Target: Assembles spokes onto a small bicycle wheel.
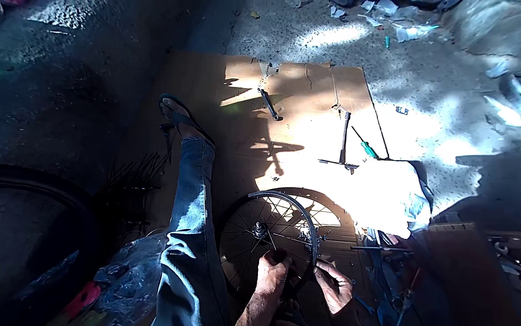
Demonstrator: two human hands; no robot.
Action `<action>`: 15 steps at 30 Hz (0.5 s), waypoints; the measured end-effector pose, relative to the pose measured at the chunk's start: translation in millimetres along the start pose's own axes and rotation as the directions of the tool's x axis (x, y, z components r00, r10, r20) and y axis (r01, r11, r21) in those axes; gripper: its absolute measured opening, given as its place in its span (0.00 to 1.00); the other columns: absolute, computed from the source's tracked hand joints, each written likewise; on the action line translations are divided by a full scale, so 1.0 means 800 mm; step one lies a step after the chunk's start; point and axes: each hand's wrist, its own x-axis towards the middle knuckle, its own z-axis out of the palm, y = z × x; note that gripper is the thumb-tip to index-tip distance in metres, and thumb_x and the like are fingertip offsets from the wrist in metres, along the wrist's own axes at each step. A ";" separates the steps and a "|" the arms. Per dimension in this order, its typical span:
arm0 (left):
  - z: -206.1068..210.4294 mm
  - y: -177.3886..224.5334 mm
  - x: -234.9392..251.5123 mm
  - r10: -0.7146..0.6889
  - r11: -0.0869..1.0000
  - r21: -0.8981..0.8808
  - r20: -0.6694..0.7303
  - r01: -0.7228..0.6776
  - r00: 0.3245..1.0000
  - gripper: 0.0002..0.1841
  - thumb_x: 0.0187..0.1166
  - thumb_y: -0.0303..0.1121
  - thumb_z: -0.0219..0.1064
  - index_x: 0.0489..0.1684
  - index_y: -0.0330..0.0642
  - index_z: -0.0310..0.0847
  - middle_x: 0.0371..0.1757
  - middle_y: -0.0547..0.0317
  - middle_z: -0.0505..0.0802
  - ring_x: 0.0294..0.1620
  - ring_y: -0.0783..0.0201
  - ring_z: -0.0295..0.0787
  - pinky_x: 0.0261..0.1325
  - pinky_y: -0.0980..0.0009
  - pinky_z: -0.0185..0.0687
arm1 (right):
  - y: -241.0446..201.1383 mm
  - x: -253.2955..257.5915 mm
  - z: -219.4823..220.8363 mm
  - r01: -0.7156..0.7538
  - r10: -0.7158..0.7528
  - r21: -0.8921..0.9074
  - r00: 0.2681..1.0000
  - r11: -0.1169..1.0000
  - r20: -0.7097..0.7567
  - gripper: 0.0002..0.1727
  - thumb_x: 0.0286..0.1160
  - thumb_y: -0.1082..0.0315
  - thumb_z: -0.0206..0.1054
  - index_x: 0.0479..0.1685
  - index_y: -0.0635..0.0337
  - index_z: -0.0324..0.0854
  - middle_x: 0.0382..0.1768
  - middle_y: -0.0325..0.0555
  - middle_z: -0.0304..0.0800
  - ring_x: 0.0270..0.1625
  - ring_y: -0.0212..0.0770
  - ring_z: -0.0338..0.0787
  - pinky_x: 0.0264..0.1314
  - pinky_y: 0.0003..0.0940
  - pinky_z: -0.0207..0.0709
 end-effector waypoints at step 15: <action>-0.011 0.046 0.016 0.350 0.353 0.517 0.700 -0.780 0.622 0.13 0.80 0.37 0.64 0.50 0.40 0.88 0.52 0.51 0.93 0.59 0.55 0.89 0.72 0.54 0.78 | -0.014 0.000 0.009 0.313 -0.308 -0.078 0.949 0.947 0.071 0.10 0.70 0.74 0.72 0.47 0.65 0.93 0.58 0.52 0.93 0.63 0.37 0.91 0.65 0.28 0.87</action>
